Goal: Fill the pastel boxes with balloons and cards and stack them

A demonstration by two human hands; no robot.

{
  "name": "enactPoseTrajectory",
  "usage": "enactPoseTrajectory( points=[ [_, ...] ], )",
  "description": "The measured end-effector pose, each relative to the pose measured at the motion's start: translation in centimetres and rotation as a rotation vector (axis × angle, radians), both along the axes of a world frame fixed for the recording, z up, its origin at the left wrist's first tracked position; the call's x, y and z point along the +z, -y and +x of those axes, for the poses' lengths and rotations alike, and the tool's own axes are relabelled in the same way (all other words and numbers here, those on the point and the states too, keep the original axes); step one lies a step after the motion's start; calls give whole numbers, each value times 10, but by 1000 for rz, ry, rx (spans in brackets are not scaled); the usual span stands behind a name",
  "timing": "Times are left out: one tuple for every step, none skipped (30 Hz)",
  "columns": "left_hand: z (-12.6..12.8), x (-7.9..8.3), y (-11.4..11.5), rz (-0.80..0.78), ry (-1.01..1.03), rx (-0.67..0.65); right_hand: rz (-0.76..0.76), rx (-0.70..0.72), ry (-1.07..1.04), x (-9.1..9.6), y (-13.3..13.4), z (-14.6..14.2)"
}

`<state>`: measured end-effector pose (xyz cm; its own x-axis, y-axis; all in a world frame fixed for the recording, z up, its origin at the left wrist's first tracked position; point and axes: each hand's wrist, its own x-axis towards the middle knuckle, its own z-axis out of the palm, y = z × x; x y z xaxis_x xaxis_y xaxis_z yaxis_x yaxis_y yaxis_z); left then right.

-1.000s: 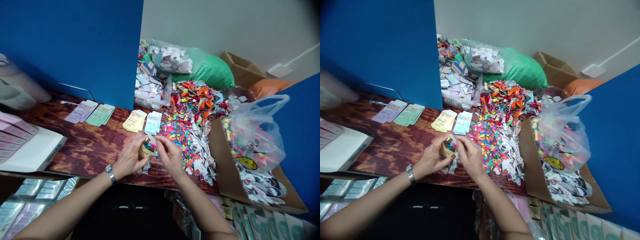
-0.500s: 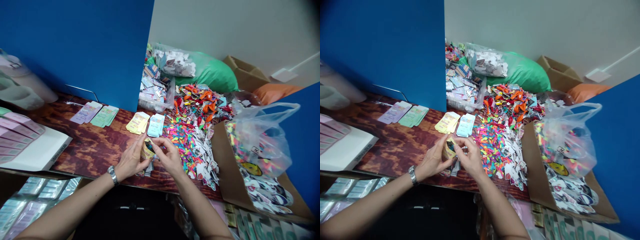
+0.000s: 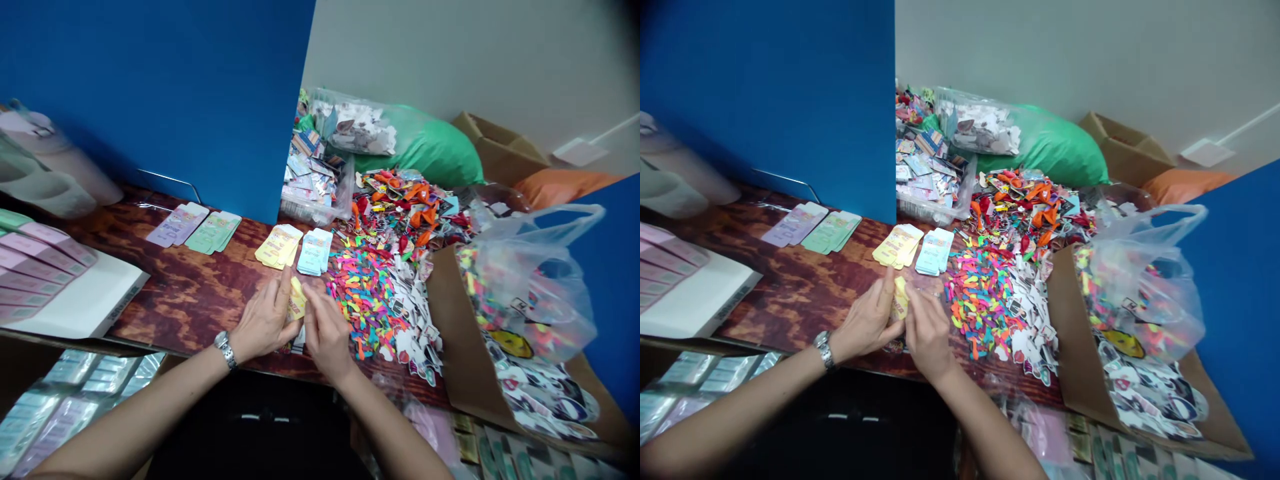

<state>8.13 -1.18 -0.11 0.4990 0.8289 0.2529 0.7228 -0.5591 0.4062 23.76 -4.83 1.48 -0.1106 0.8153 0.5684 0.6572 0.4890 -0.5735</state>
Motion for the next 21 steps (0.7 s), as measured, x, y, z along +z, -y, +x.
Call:
enactPoseTrajectory(
  points=[
    [-1, 1, 0, -13, 6, -7, 22, 17, 9, -2, 1, 0],
    [-1, 2, 0, -28, 10, -10, 22, 33, 12, -3, 1, 0],
    [-2, 3, 0, -38, 13, -12, -2, 42, 4, -3, 1, 1],
    [-2, 4, 1, -41, 17, -14, -42, 49, -7, -4, 0, 2],
    [-2, 4, 2, -38, 22, -23, -86, 60, -13, -3, -1, 3],
    [-2, 4, 2, -27, 29, -33, -120, 77, -9, -3, -3, 4],
    [-2, 3, 3, -12, 37, -46, -133, 94, 7, -4, -4, 4],
    [-1, 2, 4, 4, 45, -58, -122, 111, 30, -4, -5, 3],
    [-1, 1, 4, 17, 53, -67, -96, 121, 57, -5, -6, 1],
    [0, 0, 4, 25, 59, -74, -66, 124, 82, -6, -7, -1],
    [1, -1, 4, 31, 62, -79, -39, 122, 103, -7, -8, -3],
    [1, -1, 5, 32, 63, -79, -25, 123, 119, -8, -8, -5],
    [1, -1, 5, 27, 63, -77, -29, 136, 130, -8, -9, -7],
    [1, -1, 5, 14, 62, -70, -53, 160, 133, -8, -9, -8],
    [-1, 1, 6, -6, 57, -63, -89, 191, 131, -8, -9, -9],
    [-5, 2, 6, -28, 47, -53, -127, 226, 127, -7, -9, -9],
    [-11, 4, 6, -45, 31, -38, -148, 254, 121, -7, -8, -8],
    [-19, 6, 7, -56, 8, -15, -152, 267, 115, -7, -7, -7],
    [-29, 8, 7, -58, -20, 19, -144, 260, 108, -8, -7, -5],
    [-43, 9, 7, -48, -52, 73, -131, 238, 97, -11, -6, -3],
    [-58, 10, 8, -29, -89, 145, -122, 208, 81, -14, -6, 0]
  ],
)
